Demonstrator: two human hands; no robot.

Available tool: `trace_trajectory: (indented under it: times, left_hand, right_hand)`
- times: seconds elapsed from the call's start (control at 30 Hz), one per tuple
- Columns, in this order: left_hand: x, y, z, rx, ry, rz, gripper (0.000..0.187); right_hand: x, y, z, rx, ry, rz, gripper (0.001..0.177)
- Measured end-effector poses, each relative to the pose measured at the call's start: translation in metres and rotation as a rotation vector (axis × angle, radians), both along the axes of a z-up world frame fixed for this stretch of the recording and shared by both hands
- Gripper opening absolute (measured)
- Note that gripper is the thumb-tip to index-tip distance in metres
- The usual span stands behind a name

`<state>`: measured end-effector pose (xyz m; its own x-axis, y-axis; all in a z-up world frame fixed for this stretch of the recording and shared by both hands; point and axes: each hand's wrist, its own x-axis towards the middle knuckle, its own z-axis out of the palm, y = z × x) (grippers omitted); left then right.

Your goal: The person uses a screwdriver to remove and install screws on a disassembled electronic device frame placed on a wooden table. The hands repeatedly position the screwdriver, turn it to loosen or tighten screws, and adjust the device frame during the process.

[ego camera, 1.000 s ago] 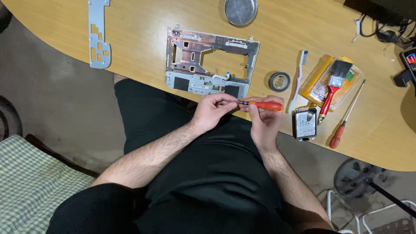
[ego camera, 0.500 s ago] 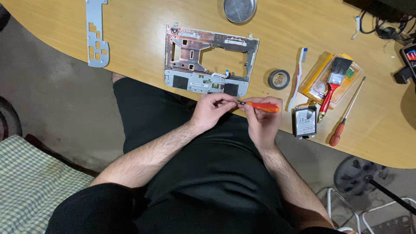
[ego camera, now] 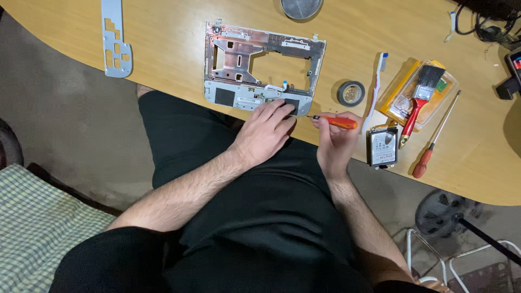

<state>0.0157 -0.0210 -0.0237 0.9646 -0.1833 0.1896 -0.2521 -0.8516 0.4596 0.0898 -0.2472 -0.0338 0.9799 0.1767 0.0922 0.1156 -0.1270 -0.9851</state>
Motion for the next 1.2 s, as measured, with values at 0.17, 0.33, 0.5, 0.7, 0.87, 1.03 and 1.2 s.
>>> trace_trajectory:
  times: [0.17, 0.33, 0.5, 0.7, 0.87, 1.03, 1.2]
  left_hand:
    - [-0.022, 0.028, -0.009, 0.077, 0.044, 0.119, 0.027]
    - [-0.040, 0.052, 0.009, 0.086, 0.091, 0.163, 0.041]
    - [-0.043, 0.047, -0.001, 0.109, 0.140, 0.115, 0.066]
    - [-0.043, 0.044, -0.003, 0.169, 0.125, 0.090, 0.075]
    - [-0.047, 0.042, -0.006, 0.180, 0.114, 0.094, 0.072]
    - [-0.061, 0.052, -0.001, 0.096, 0.045, 0.121, 0.061]
    - [-0.098, 0.066, -0.012, 0.060, 0.005, 0.173, 0.028]
  right_hand:
    - [-0.001, 0.012, 0.016, -0.015, 0.036, 0.044, 0.033]
    - [0.000, 0.031, 0.017, 0.046, 0.074, 0.137, 0.038]
    - [0.006, 0.054, 0.004, -0.010, 0.079, 0.221, 0.038]
    - [0.010, 0.058, -0.001, -0.080, 0.058, 0.232, 0.036]
    - [0.011, 0.063, 0.010, -0.113, 0.051, 0.242, 0.036]
    - [0.013, 0.065, 0.009, -0.081, 0.068, 0.240, 0.038]
    - [0.015, 0.063, 0.002, -0.104, 0.054, 0.256, 0.035]
